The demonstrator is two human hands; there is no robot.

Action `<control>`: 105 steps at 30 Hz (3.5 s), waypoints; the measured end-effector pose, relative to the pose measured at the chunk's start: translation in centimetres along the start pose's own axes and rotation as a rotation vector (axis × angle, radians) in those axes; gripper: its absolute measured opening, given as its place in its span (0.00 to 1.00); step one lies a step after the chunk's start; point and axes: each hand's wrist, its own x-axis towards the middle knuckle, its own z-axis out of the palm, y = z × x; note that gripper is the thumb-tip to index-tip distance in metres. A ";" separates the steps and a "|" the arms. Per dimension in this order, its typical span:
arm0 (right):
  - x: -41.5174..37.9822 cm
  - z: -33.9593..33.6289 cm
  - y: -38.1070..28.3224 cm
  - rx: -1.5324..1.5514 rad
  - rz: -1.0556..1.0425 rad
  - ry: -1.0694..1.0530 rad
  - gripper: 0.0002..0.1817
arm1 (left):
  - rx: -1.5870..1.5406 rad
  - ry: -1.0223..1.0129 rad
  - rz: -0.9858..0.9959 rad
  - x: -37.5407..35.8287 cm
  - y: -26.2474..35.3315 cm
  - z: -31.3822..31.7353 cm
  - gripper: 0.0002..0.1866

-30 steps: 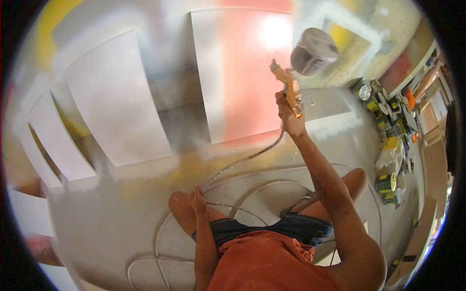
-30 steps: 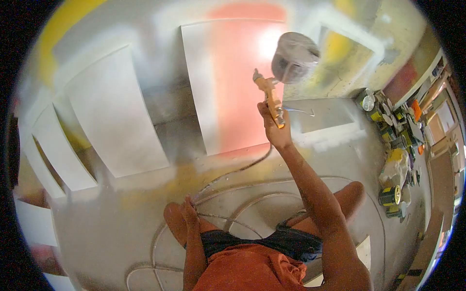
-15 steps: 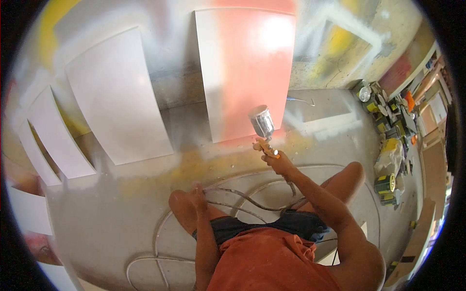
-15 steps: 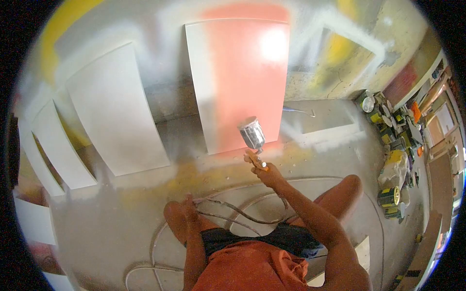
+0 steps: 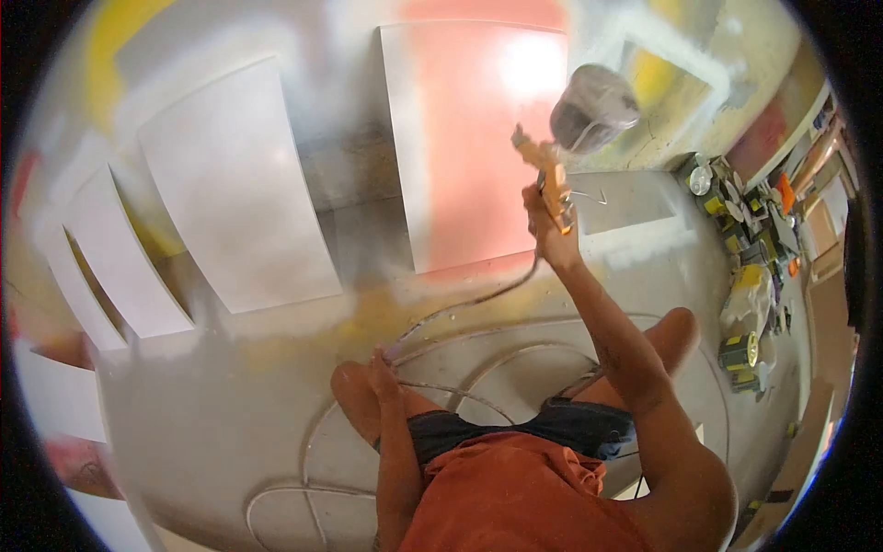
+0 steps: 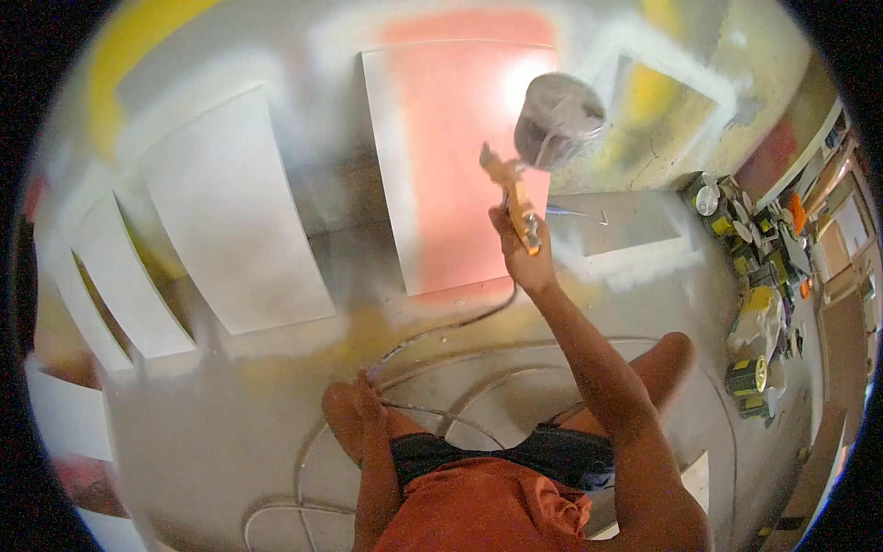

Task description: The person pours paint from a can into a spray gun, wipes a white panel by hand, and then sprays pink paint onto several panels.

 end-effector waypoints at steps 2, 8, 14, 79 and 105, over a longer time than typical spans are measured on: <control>-2.3 -1.1 3.1 -0.164 -0.080 -0.069 0.06 | -0.026 -0.054 0.042 -0.1 -0.1 -0.3 0.16; -10.2 -2.3 6.9 -0.406 0.704 -0.277 0.17 | 0.184 -0.140 0.242 2.2 -2.0 -0.6 0.17; -7.9 -1.2 7.2 -0.465 0.484 -0.245 0.18 | 0.264 -0.136 0.230 1.6 -2.4 -0.5 0.21; 3.3 7.1 -9.1 0.110 -0.267 0.023 0.09 | -0.307 -0.067 0.036 -0.3 2.6 0.5 0.16; -11.3 1.7 8.2 -0.491 0.638 -0.416 0.18 | -0.222 -0.040 0.118 0.9 1.3 0.4 0.17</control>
